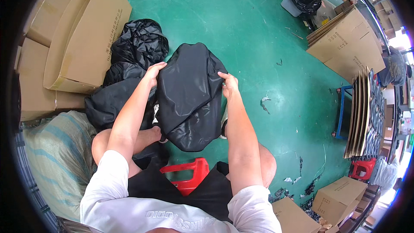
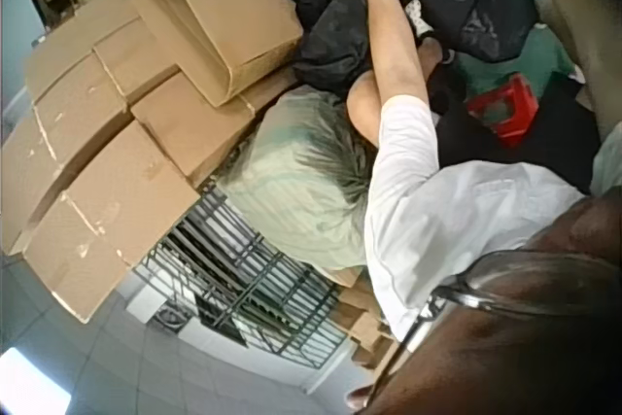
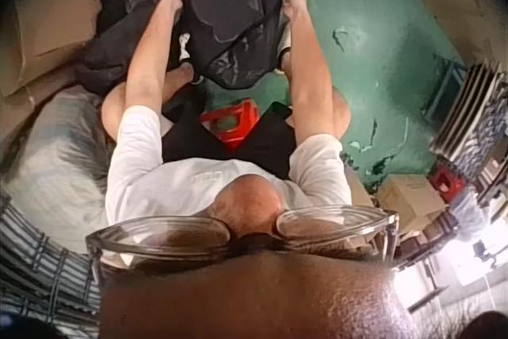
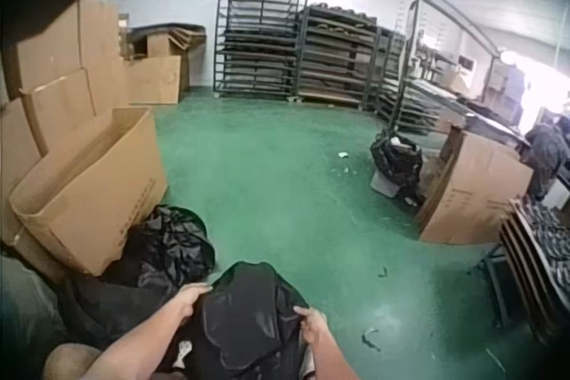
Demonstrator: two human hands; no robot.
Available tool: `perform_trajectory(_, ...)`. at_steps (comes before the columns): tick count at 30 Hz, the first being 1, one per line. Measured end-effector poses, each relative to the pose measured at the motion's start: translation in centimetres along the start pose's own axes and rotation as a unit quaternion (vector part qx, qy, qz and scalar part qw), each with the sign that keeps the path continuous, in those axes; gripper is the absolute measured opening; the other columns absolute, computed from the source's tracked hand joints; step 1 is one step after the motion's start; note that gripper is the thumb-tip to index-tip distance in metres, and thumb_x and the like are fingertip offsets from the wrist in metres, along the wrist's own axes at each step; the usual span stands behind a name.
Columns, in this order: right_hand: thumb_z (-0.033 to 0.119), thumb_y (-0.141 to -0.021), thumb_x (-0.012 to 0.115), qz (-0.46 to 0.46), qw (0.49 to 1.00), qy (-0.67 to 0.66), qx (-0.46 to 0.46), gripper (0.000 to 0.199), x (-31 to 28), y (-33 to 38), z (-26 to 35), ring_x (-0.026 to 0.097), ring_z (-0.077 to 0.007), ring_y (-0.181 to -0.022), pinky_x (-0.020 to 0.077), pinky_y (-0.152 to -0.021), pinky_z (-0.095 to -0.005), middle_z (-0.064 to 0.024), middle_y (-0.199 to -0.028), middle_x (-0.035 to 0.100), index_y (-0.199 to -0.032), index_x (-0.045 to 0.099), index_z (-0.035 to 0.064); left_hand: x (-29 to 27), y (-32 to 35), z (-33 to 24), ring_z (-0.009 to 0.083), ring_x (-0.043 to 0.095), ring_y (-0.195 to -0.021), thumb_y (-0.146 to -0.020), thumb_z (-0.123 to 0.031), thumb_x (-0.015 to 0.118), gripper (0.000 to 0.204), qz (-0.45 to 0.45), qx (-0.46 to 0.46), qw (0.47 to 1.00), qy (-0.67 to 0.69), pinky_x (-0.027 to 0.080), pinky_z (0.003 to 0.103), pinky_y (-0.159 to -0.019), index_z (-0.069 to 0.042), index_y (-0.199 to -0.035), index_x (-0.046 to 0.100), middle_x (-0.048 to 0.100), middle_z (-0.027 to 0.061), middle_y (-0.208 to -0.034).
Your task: Inspect and sort black fabric covers while sitting on a stool in a warehouse.
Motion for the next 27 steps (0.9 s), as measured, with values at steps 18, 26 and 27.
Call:
perform_trajectory(18,0.013,-0.075,0.076,0.103,0.984,0.146,-0.028,0.06,-1.7,7.1,-0.5,0.049,-0.0217,-0.124,0.0215,-0.111,-0.0461,-0.0064,-0.132,0.057,-0.129,0.052,0.0042,-4.3,15.1,9.7,0.0265,0.062,-0.109,-0.084,-0.015,0.074,0.043,0.147,-0.04,0.988,-0.035,0.046,0.041,-0.098,-0.002,-0.123,0.06,0.064,0.0104,-0.122)
perform_trajectory(26,0.034,-0.081,0.072,0.214,0.955,-0.175,-0.103,0.027,5.2,8.4,7.1,0.054,-0.0213,-0.107,0.0266,-0.103,-0.0427,0.0002,-0.105,0.065,-0.101,0.062,0.0169,1.6,14.4,-0.5,0.0326,0.059,-0.116,-0.098,-0.025,0.057,0.038,0.195,-0.01,0.923,0.331,0.042,0.049,-0.105,0.0,-0.125,0.056,0.061,0.016,-0.127)
perform_trajectory(27,0.034,-0.081,0.072,0.212,0.956,-0.175,-0.105,0.027,4.8,7.9,6.5,0.054,-0.0213,-0.107,0.0266,-0.103,-0.0427,0.0002,-0.105,0.065,-0.101,0.062,0.0169,2.4,13.9,-1.5,0.0331,0.059,-0.116,-0.098,-0.026,0.056,0.038,0.186,0.005,0.914,0.361,0.042,0.05,-0.105,0.001,-0.125,0.056,0.062,0.0173,-0.126)
Point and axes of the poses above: each hand's wrist, its own y-axis away from the middle knuckle, its own x-axis out of the palm, z = x × y, the point moved 4 cm from there along -y, towards the middle knuckle
